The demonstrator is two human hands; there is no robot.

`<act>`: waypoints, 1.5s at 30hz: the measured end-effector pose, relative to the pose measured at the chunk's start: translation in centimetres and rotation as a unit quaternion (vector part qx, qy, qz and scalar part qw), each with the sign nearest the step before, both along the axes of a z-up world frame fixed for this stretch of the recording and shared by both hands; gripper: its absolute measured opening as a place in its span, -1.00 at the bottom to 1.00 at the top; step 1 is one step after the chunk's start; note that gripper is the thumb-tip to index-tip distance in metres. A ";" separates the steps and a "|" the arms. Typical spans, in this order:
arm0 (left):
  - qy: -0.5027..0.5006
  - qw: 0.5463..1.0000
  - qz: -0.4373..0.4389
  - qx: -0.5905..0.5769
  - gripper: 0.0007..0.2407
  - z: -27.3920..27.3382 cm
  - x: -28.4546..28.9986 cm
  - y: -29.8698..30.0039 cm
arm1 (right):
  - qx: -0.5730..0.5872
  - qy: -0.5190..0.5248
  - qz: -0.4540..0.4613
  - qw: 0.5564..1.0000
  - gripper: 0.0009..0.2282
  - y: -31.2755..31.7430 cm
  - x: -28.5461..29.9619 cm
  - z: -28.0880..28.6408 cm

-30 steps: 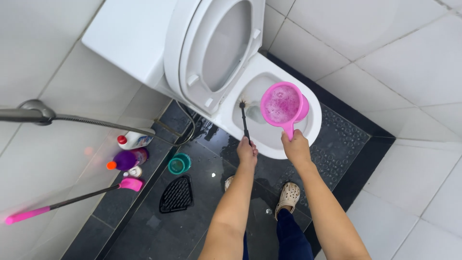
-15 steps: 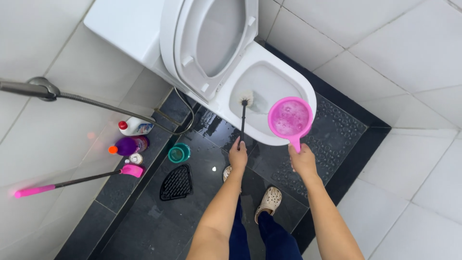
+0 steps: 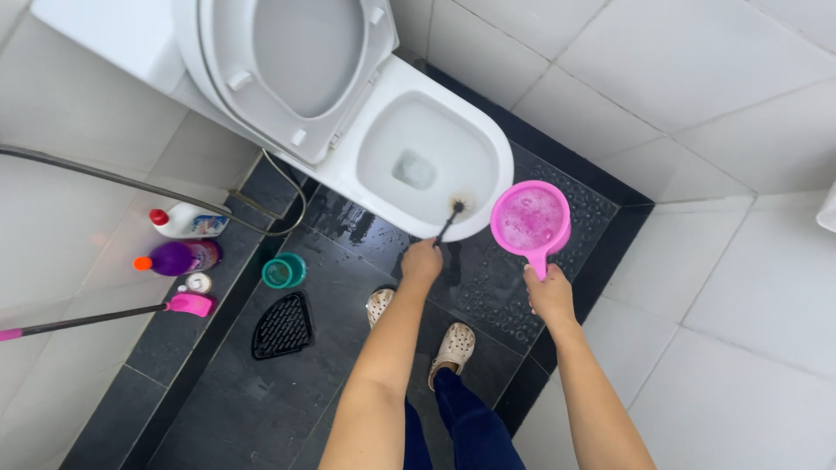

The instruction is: The person cleans a toilet bowl using a pink plastic scoop filled with soapy water and a toilet brush. They scrub the inside of the bowl, rinse the scoop at the sink, and then use a long-handled brush to clean the toilet seat and lid.

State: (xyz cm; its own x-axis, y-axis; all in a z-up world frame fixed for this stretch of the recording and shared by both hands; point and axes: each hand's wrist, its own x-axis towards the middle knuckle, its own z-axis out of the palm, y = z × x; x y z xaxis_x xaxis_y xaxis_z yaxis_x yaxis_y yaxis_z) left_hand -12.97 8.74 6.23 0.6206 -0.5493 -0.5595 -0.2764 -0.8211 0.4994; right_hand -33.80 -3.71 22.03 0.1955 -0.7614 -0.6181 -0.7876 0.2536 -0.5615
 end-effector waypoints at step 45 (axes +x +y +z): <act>0.365 0.565 0.655 -0.344 -0.64 -3.4 9.6 -6.8 | -0.103 -0.015 0.124 0.987 -0.66 -4.6 21.6 -7.1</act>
State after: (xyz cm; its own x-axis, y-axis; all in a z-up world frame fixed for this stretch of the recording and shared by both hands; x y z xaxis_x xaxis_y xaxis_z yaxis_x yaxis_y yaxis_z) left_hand -3.35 1.92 2.79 0.4892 -0.1296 -0.8625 0.8292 0.3755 0.4140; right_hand -12.19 -8.27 14.95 0.4069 -0.7971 -0.4462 -0.7934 -0.0664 -0.6050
